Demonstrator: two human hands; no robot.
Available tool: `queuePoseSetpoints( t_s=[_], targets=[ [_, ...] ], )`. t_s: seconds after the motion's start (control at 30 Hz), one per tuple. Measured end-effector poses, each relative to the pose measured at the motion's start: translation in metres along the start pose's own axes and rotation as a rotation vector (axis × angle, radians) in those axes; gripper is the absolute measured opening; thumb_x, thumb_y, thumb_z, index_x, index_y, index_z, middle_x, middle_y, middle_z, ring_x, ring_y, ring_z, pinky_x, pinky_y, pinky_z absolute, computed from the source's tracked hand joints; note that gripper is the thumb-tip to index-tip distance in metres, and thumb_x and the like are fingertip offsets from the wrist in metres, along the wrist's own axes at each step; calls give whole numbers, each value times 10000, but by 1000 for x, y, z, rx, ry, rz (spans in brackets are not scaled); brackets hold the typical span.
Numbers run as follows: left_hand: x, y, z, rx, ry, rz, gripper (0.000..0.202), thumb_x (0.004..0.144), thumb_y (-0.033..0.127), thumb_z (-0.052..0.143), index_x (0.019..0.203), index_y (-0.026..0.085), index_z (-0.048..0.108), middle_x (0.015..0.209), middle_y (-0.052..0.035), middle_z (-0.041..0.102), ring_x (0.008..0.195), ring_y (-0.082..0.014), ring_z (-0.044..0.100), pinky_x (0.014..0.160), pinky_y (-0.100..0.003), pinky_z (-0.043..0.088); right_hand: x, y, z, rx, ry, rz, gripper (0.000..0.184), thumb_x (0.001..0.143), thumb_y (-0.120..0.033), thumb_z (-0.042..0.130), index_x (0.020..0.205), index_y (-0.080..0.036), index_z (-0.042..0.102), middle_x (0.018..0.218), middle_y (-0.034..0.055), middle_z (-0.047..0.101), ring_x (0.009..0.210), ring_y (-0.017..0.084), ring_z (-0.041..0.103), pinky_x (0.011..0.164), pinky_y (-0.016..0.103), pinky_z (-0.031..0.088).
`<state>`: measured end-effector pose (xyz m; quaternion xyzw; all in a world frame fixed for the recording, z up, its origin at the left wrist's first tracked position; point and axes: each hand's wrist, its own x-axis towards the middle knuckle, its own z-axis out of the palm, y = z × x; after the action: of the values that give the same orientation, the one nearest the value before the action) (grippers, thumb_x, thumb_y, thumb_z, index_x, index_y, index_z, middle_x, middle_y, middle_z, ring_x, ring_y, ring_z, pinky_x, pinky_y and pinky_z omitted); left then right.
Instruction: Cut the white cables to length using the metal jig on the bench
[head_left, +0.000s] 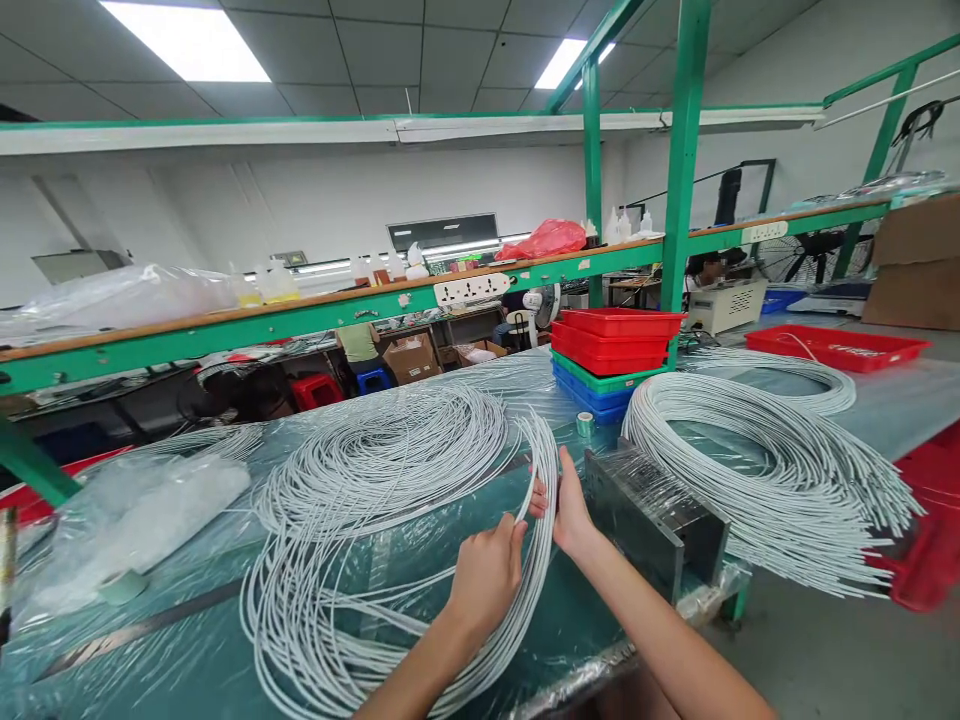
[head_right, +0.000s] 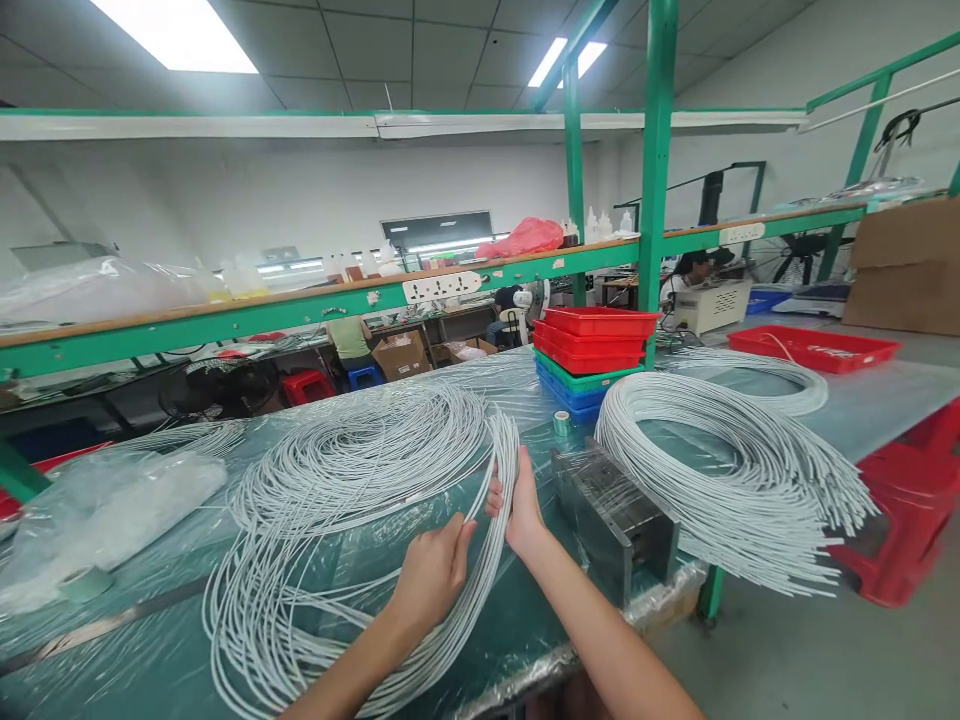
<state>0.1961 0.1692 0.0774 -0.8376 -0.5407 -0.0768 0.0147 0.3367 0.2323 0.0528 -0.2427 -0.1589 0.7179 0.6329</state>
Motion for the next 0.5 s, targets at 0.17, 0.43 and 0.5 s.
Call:
queuePoseSetpoints(
  t_s=[0.17,0.43,0.5],
  targets=[
    [-6,13,4,30,-122,0,389,1051,284,233,1006,182,606,896,-92,742,836,-272,722,632,-310,417,2,9,-5,-131,107,-23,475,798,-667,649,788,-196,587,472,-73,381,356,71,290,318,203,270],
    [-10,12,14,-8,-175,53,408,1041,305,225,1041,168,610,937,-131,731,855,-297,713,714,-375,490,3,10,-12,-205,135,-16,301,679,-288,825,737,-171,553,623,-21,578,474,90,519,414,209,468],
    [-14,11,19,-78,-134,95,397,1038,322,238,1040,171,604,996,-138,714,932,-297,693,788,-402,502,-1,8,-15,-209,120,41,329,670,-313,838,749,-176,549,566,-46,536,431,83,486,384,202,444]
  ],
)
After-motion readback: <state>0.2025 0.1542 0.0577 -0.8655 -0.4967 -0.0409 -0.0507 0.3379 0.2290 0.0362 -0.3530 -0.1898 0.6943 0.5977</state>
